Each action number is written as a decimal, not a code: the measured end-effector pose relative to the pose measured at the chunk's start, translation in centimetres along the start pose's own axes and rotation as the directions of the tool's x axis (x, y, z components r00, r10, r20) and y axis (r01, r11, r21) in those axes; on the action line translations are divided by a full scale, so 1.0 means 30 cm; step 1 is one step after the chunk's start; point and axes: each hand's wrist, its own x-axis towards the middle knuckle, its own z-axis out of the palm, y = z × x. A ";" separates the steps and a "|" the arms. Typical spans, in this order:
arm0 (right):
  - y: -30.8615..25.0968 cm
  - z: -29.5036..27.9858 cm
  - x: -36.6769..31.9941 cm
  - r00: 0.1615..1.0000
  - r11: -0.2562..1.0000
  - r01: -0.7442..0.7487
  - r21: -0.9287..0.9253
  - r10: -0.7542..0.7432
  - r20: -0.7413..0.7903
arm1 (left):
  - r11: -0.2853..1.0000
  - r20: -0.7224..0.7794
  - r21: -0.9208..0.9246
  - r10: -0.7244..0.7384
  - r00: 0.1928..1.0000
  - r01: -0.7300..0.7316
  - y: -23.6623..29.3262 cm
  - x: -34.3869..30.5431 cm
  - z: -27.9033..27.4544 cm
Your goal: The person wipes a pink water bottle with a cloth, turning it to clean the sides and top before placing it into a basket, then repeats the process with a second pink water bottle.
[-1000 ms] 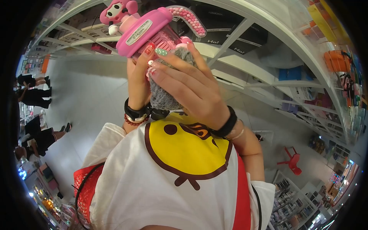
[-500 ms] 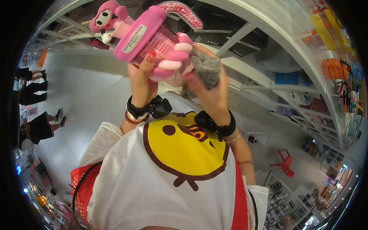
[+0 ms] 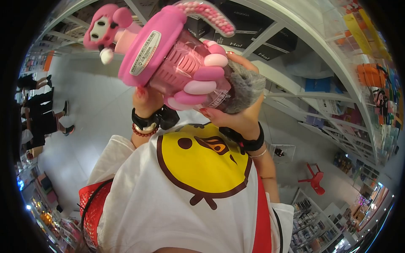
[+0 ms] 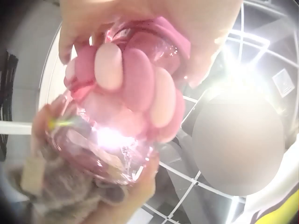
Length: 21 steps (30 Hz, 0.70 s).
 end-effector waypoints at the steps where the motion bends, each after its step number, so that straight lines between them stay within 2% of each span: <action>1: -0.005 -0.009 0.003 0.999 1.000 -0.026 0.015 0.025 0.046 | 1.000 0.035 0.009 -0.007 0.999 0.006 -0.003 0.006 -0.017; 3: -0.014 -0.034 0.011 0.989 0.996 -0.075 0.038 0.070 0.134 | 1.000 0.102 -0.021 0.018 0.995 -0.016 -0.024 0.023 -0.054; 5: 0.007 -0.055 -0.044 0.950 0.951 -0.311 -0.010 0.311 0.013 | 0.999 0.170 -0.018 0.044 0.984 -0.042 -0.040 0.044 -0.071; 7: 0.007 -0.051 -0.063 0.891 0.876 -0.451 0.173 0.452 0.035 | 0.997 0.233 0.021 0.070 0.970 -0.077 -0.025 0.105 -0.010; 9: 0.009 -0.048 -0.070 0.809 0.769 -0.578 0.274 0.585 0.063 | 0.994 0.251 -0.063 0.104 0.962 -0.091 -0.038 0.127 0.053; 11: 0.018 -0.041 -0.064 0.766 0.665 -0.615 0.424 0.632 0.120 | 0.998 0.130 0.011 0.064 0.989 -0.066 -0.061 0.100 -0.016; 14: 0.023 -0.015 -0.027 0.734 0.683 -0.601 0.415 0.677 -0.051 | 0.994 0.025 0.073 0.084 0.996 -0.086 -0.047 0.109 0.004; 15: 0.036 -0.004 -0.020 0.772 0.815 -0.541 0.207 0.579 -0.263 | 0.994 0.008 0.066 0.087 0.996 -0.088 -0.050 0.114 0.005; 17: 0.057 -0.014 -0.021 0.885 0.926 -0.373 -0.060 0.336 -0.323 | 0.994 -0.027 0.049 0.095 0.995 -0.094 -0.062 0.128 0.003; 18: 0.064 -0.017 -0.017 0.924 0.940 -0.278 -0.196 0.206 -0.323 | 0.994 -0.047 0.041 0.100 0.994 -0.098 -0.068 0.133 0.001; 21: 0.062 -0.005 0.005 0.987 0.955 0.029 -0.294 -0.074 -0.141 | 0.996 -0.094 0.045 0.082 0.992 -0.078 -0.074 0.133 0.001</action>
